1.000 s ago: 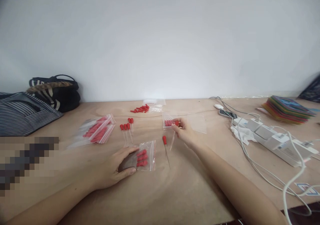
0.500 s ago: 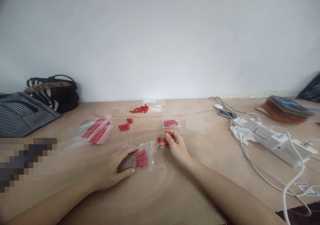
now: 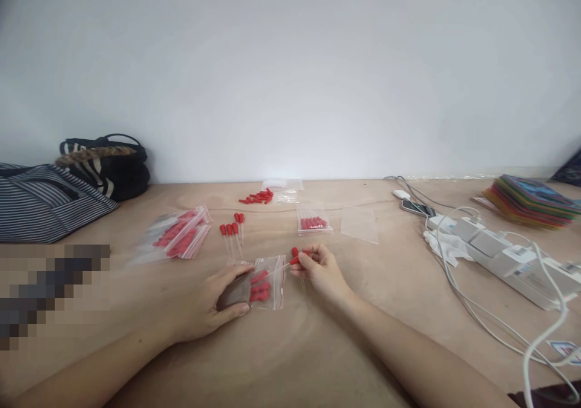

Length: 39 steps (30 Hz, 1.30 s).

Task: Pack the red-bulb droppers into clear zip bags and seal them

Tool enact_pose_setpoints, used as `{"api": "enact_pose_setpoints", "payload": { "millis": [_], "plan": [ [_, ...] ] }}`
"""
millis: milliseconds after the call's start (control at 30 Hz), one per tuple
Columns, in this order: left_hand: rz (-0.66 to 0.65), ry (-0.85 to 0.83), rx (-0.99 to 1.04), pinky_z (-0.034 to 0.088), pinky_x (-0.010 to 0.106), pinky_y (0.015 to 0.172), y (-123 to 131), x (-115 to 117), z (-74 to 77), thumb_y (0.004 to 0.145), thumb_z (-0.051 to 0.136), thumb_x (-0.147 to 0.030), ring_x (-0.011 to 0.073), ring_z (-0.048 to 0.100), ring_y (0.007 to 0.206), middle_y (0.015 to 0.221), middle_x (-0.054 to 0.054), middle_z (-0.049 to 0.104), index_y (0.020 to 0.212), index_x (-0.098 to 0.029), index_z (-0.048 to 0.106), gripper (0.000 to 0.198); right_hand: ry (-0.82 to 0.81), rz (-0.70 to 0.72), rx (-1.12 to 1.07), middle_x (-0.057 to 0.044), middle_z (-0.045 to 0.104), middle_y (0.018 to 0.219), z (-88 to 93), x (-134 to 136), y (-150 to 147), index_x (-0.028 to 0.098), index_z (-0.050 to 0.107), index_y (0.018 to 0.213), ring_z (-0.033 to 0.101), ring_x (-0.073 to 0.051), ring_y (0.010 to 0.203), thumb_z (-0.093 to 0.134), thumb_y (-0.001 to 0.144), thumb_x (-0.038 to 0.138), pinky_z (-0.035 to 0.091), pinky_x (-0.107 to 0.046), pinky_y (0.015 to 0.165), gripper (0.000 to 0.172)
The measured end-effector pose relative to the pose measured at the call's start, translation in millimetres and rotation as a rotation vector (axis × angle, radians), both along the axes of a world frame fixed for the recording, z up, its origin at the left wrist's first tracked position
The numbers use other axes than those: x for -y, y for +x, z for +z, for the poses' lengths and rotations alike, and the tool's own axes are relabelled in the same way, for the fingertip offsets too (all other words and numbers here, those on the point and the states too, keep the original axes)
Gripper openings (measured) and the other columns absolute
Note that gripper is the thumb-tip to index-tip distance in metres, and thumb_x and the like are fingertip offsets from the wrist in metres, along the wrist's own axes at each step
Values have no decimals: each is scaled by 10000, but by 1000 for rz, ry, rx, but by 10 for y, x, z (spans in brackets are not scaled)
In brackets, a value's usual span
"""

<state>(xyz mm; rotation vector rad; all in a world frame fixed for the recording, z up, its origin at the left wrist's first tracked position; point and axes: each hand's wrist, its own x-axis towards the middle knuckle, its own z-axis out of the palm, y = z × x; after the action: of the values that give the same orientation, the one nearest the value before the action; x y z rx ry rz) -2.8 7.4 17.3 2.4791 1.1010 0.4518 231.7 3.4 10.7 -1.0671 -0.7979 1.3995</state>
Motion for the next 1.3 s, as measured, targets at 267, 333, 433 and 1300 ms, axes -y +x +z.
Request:
{"api": "enact_pose_setpoints", "payload": {
  "millis": [267,333,433,1300],
  "plan": [
    [21,-15,-7,384,406,927,22,6,52,748,548,-353,259,454,1112,1237,102,471,1211,-183,368,525,-61,179,78,-3,608,637,-1,32,-159,116,590,746,589,-79,561,735,546,259,508,-219,631,285],
    [22,-12,0,387,401,925,19,-1,43,746,554,-357,256,460,1107,1232,97,477,1208,-191,374,523,-64,216,156,8,598,633,15,26,-178,122,572,779,583,-75,515,704,583,215,508,-204,552,254],
    [25,-2,8,389,399,924,14,-5,35,742,562,-358,255,466,1099,1222,92,487,1203,-197,383,520,-47,284,333,29,595,689,40,-1,-200,153,499,827,476,-37,320,643,636,189,388,-164,305,242],
    [6,11,22,390,415,918,-58,-17,34,772,528,-330,255,473,1094,1219,77,496,1181,-218,409,441,208,276,1061,45,494,508,18,-465,92,184,545,673,453,-108,496,557,591,110,305,-227,486,111]
  ]
}}
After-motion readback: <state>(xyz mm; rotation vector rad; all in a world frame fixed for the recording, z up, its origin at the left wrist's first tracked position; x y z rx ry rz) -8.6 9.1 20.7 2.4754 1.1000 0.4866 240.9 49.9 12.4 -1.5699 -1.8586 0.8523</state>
